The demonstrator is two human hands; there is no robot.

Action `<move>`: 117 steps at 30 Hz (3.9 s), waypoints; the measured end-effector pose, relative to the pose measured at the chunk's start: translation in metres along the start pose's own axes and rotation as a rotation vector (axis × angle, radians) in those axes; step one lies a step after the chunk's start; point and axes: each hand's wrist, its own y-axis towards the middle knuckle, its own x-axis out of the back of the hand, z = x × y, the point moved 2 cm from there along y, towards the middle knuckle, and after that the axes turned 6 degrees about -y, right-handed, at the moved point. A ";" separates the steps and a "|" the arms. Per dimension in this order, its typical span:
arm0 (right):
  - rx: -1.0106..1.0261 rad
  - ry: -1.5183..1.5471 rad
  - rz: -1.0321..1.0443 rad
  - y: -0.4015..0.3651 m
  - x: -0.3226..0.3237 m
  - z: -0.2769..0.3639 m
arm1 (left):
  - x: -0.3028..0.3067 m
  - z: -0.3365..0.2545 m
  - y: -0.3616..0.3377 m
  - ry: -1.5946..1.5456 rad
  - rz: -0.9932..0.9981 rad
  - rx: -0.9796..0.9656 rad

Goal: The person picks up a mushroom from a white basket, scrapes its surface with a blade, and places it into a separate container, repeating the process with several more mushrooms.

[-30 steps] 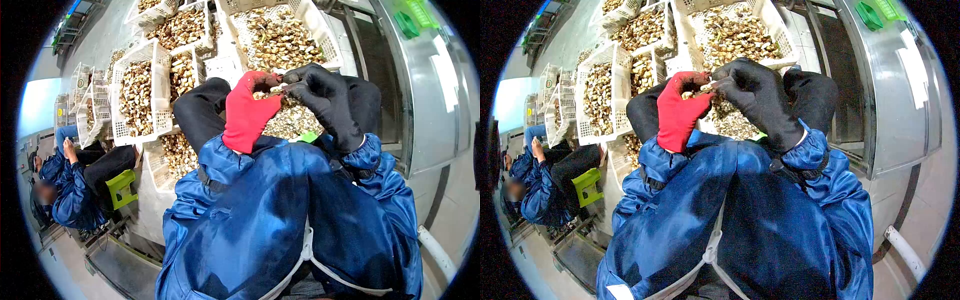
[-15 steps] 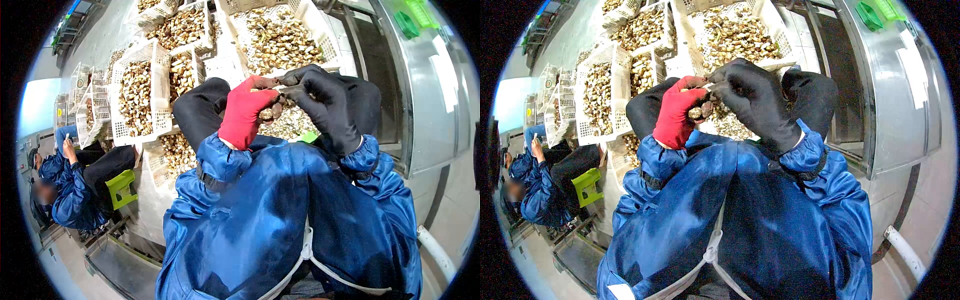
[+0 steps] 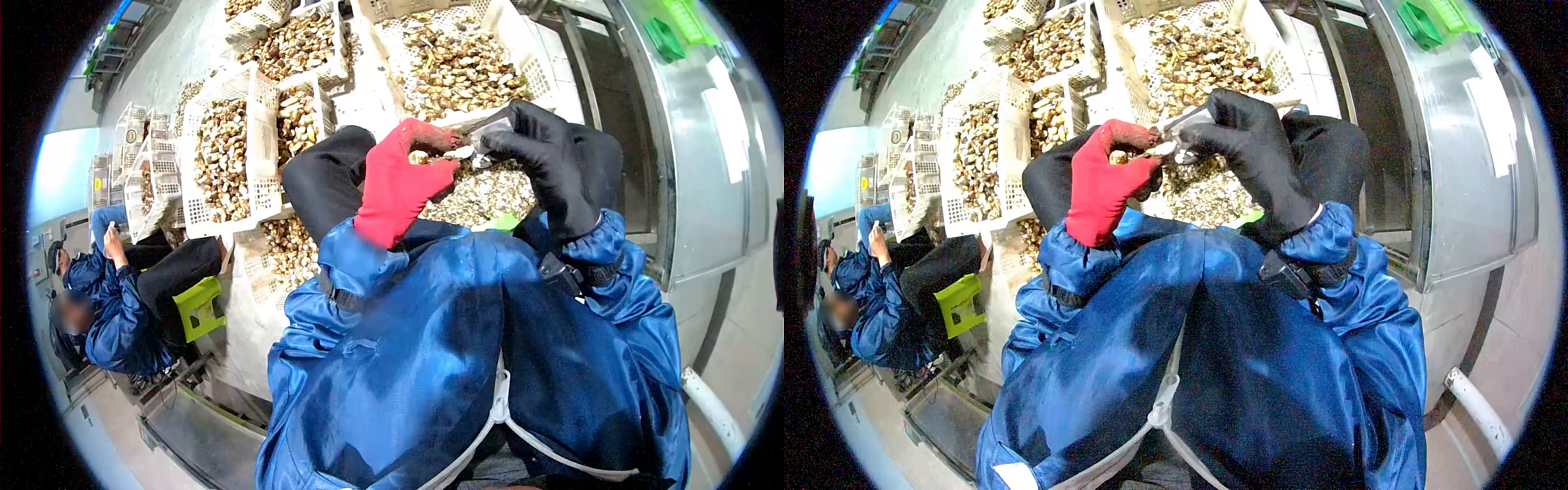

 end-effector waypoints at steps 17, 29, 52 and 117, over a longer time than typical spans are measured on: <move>0.149 -0.532 0.104 -0.003 0.064 -0.073 | 0.068 0.053 0.045 -0.390 -0.139 0.494; 0.232 -0.479 0.061 -0.003 0.042 -0.064 | 0.045 0.099 0.032 -1.074 -0.073 0.675; 0.537 -0.541 -0.023 -0.018 -0.008 0.011 | -0.012 0.023 -0.004 -0.561 0.064 0.487; 0.303 -0.339 0.034 -0.013 -0.001 0.016 | -0.004 0.012 0.001 -0.564 0.099 0.425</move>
